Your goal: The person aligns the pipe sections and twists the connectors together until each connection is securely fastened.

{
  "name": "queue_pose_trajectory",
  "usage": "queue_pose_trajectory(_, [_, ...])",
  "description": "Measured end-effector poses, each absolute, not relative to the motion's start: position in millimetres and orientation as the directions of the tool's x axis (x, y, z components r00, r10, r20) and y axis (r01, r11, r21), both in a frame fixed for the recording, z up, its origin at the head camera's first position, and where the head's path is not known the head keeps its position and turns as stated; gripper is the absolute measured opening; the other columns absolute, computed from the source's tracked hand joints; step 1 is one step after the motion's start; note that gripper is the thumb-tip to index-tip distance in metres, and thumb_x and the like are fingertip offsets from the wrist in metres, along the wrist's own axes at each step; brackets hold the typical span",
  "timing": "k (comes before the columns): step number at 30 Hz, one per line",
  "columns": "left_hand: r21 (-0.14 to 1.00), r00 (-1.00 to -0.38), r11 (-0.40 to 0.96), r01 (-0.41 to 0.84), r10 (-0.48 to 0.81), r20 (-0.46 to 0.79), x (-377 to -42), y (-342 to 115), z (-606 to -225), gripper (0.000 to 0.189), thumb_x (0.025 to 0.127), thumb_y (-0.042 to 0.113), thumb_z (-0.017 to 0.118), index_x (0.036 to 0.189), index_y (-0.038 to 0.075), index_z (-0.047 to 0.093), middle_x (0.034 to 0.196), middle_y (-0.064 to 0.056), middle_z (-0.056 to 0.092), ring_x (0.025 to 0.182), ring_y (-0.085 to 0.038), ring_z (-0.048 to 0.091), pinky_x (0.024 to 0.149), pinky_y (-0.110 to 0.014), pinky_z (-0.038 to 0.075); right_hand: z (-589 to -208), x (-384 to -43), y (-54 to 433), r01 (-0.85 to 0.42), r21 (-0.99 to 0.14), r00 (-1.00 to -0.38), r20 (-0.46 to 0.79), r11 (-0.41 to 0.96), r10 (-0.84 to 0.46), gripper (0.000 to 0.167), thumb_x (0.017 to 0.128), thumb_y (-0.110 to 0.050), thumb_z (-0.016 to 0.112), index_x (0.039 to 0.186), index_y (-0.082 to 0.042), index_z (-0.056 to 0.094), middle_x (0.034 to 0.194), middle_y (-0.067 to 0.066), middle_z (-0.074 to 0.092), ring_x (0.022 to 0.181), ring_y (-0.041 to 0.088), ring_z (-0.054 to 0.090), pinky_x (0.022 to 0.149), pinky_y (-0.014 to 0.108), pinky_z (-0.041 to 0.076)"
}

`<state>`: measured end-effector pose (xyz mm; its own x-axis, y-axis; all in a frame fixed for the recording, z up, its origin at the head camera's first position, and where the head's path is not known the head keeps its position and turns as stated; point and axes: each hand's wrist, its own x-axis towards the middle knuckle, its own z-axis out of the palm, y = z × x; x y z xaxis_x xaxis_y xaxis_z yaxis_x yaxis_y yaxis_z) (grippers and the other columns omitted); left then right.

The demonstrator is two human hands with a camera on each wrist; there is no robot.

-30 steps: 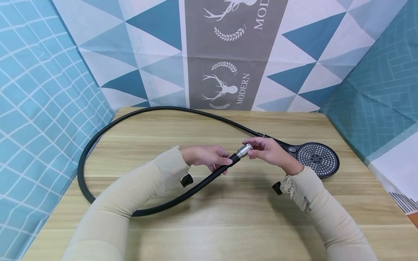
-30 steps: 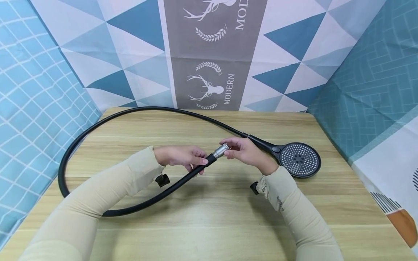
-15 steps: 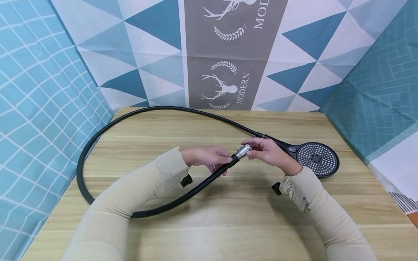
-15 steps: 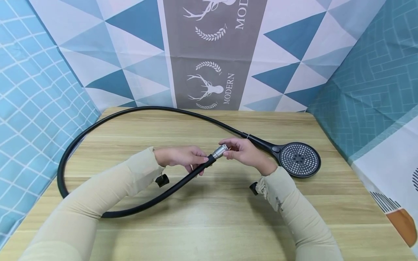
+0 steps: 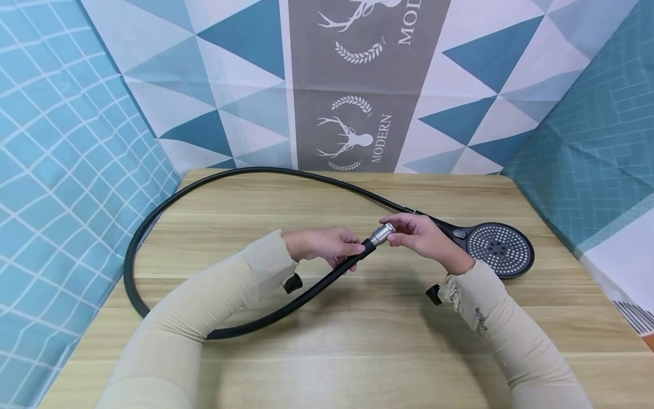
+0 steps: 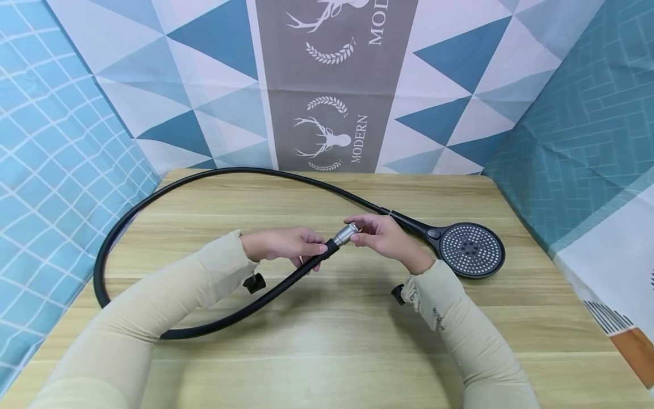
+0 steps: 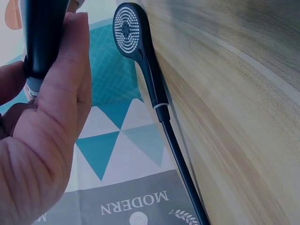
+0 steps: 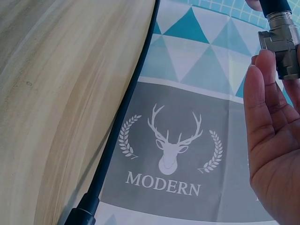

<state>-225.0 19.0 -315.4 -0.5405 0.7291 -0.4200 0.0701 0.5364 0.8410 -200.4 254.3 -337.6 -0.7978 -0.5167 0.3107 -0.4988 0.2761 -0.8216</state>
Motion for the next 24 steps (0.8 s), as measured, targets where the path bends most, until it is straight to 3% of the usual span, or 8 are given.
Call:
queue_pose_trajectory(11, [0.843, -0.570, 0.533, 0.073, 0.716, -0.404, -223.6, 18.7, -314.6, 0.021, 0.101, 0.017, 0.049, 0.087, 0.002, 0.054, 0.074, -0.005, 0.062, 0.060, -0.011, 0.053, 0.057, -0.026, 0.047, -335.8, -202.9, 252.7, -0.508, -0.808, -0.798, 0.311, 0.299, -0.517, 0.029, 0.091, 0.008, 0.059, 0.115, 0.021, 0.052, 0.092, 0.026, 0.062, 0.077, 0.007, 0.063, 0.068, 0.023, 0.053])
queue_pose_trajectory(24, [0.843, -0.566, 0.533, 0.067, 0.716, -0.408, -227.0, 18.3, -311.5, 0.020, 0.102, 0.016, 0.047, 0.091, 0.001, 0.053, 0.077, -0.006, 0.062, 0.063, -0.012, 0.054, 0.059, -0.025, 0.048, -335.2, -206.1, 252.1, -0.462, -0.842, -0.817, 0.281, 0.279, -0.504, 0.035, 0.093, -0.002, 0.060, 0.118, 0.020, 0.051, 0.095, 0.017, 0.063, 0.079, 0.006, 0.062, 0.071, 0.023, 0.053])
